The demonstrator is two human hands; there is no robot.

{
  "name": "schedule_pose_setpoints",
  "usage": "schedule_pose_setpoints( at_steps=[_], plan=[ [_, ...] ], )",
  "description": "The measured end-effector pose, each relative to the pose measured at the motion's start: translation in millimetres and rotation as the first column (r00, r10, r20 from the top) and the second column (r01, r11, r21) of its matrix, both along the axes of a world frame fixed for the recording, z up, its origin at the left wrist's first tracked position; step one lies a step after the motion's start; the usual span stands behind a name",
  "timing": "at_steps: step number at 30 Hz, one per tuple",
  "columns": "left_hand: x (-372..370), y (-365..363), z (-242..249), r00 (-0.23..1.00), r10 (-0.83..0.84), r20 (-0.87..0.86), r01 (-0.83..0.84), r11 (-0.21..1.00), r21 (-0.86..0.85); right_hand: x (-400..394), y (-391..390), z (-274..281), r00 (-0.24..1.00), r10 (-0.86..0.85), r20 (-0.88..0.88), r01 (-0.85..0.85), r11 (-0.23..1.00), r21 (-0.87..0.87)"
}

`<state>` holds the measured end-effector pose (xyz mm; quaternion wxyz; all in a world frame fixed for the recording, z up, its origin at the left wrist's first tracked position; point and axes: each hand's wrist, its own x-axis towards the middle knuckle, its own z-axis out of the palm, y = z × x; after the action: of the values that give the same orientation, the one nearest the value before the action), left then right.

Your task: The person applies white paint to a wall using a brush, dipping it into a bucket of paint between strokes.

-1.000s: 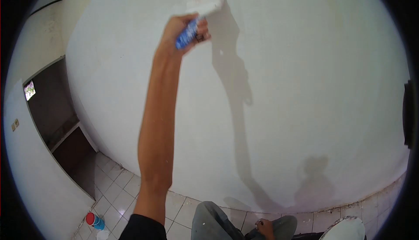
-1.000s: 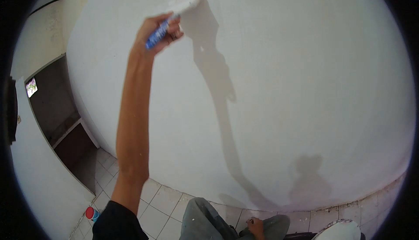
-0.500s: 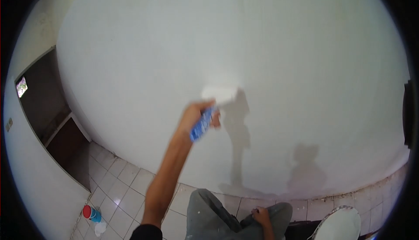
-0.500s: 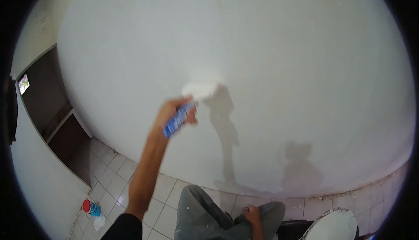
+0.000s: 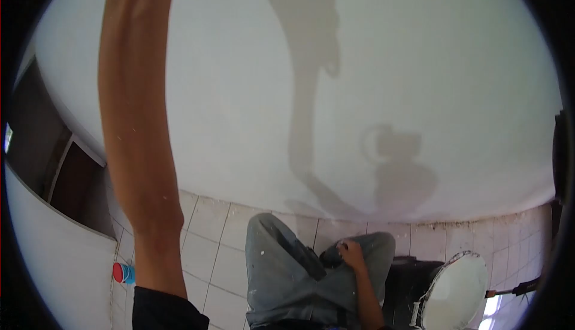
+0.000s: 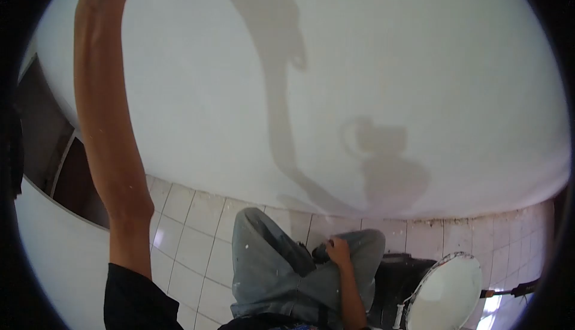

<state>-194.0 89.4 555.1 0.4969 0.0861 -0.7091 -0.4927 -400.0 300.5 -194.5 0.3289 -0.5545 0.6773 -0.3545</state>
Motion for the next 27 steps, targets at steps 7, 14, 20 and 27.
schedule_pose_setpoints(
  at_steps=[7, 14, 20, 27],
  plan=[
    [-6.7, 8.2, -264.2, 0.975, 0.184, -0.124, -0.102, 0.868, 0.486, 7.7, -3.0, 43.9, 0.993, -0.012, 0.121, 0.006, 0.999, 0.047],
    [4.7, 47.6, -609.8, 0.974, 0.194, 0.117, -0.186, 0.390, 0.902, 7.8, -2.1, 37.5, 0.998, 0.056, 0.032, -0.056, 0.998, -0.014],
    [13.1, 66.5, -728.3, 0.965, 0.253, 0.068, -0.113, 0.168, 0.979, 4.5, 3.2, 33.1, 0.997, -0.018, 0.075, 0.014, 0.998, 0.054],
    [-0.1, 42.9, -491.8, 0.977, 0.211, -0.009, -0.109, 0.542, 0.833, 8.0, -3.8, 30.7, 1.000, 0.011, -0.024, -0.011, 1.000, 0.011]
  ],
)
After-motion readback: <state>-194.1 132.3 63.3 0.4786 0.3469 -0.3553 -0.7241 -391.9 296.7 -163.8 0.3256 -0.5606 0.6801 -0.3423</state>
